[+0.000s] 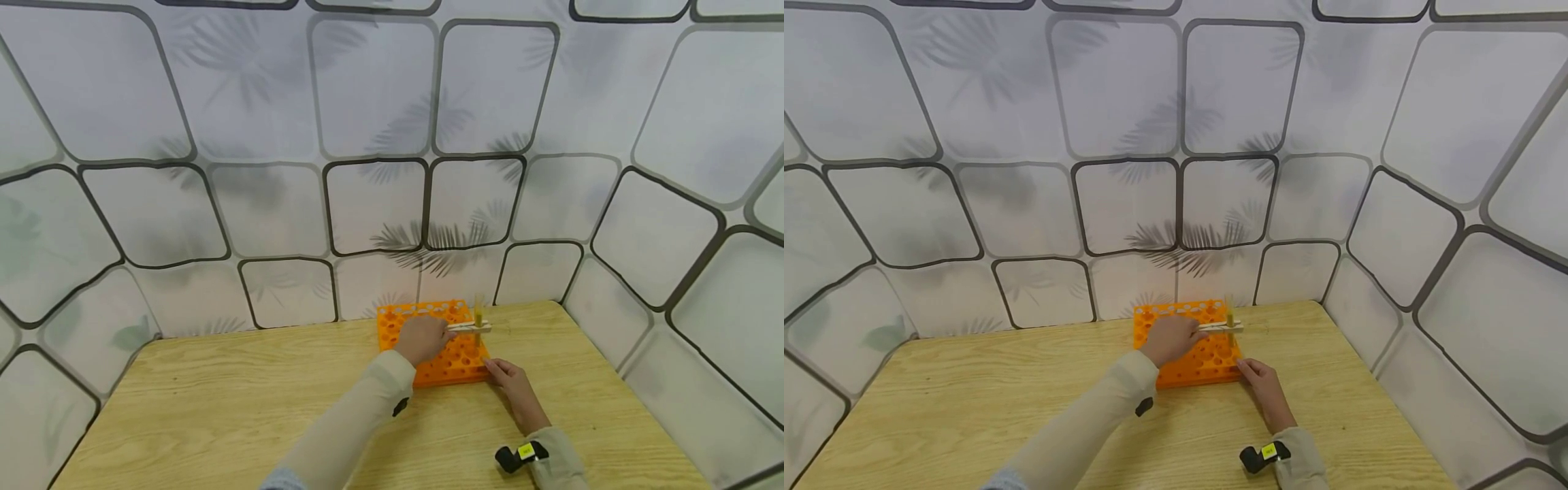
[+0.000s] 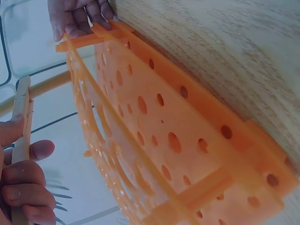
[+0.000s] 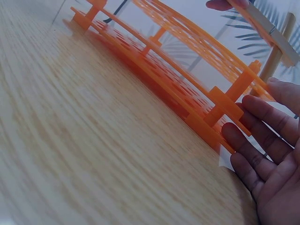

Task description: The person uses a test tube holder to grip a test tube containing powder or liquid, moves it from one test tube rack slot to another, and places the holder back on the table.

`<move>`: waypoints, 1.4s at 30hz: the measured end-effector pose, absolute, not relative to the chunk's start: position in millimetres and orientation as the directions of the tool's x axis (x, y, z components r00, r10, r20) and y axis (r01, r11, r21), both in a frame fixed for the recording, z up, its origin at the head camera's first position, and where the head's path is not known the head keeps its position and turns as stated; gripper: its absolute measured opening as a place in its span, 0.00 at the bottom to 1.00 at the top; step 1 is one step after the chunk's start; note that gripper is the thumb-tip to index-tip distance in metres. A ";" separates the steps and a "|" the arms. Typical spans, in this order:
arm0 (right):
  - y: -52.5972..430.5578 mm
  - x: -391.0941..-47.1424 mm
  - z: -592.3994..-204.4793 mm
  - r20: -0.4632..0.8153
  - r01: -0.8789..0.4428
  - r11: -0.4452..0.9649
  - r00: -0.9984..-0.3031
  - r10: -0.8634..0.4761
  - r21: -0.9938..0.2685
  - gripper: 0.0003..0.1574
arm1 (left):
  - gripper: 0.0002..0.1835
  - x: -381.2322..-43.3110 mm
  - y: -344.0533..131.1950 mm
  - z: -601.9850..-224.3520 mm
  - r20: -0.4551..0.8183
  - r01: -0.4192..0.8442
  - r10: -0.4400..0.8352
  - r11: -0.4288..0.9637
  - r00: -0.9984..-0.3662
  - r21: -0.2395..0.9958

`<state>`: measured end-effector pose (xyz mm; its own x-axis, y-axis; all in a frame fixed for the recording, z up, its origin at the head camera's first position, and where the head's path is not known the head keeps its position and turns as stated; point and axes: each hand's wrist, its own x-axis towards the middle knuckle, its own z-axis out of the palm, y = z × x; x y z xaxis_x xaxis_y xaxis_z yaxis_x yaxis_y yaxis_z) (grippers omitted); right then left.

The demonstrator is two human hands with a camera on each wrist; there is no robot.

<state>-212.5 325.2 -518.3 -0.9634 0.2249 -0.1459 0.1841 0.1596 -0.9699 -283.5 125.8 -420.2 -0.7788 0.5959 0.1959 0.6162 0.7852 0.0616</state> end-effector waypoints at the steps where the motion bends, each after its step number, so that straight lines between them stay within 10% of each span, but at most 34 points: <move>1: 325.1 -212.5 -518.2 -0.147 0.185 0.159 -0.963 0.225 -0.970 0.28 | 0.23 -283.7 125.7 -419.5 0.193 0.615 0.596 0.786 -0.779 0.058; 42: 325.5 -211.9 -519.0 -0.099 0.137 0.177 -0.973 0.210 -0.975 0.29 | 0.24 -289.4 104.4 -371.1 0.213 0.679 0.652 0.728 -0.728 0.095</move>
<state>-211.9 325.5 -519.0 -0.9728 0.2097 -0.0985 0.1370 0.1774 -0.9746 -289.4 104.4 -371.1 -0.7279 0.6519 0.2125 0.6794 0.7276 0.0950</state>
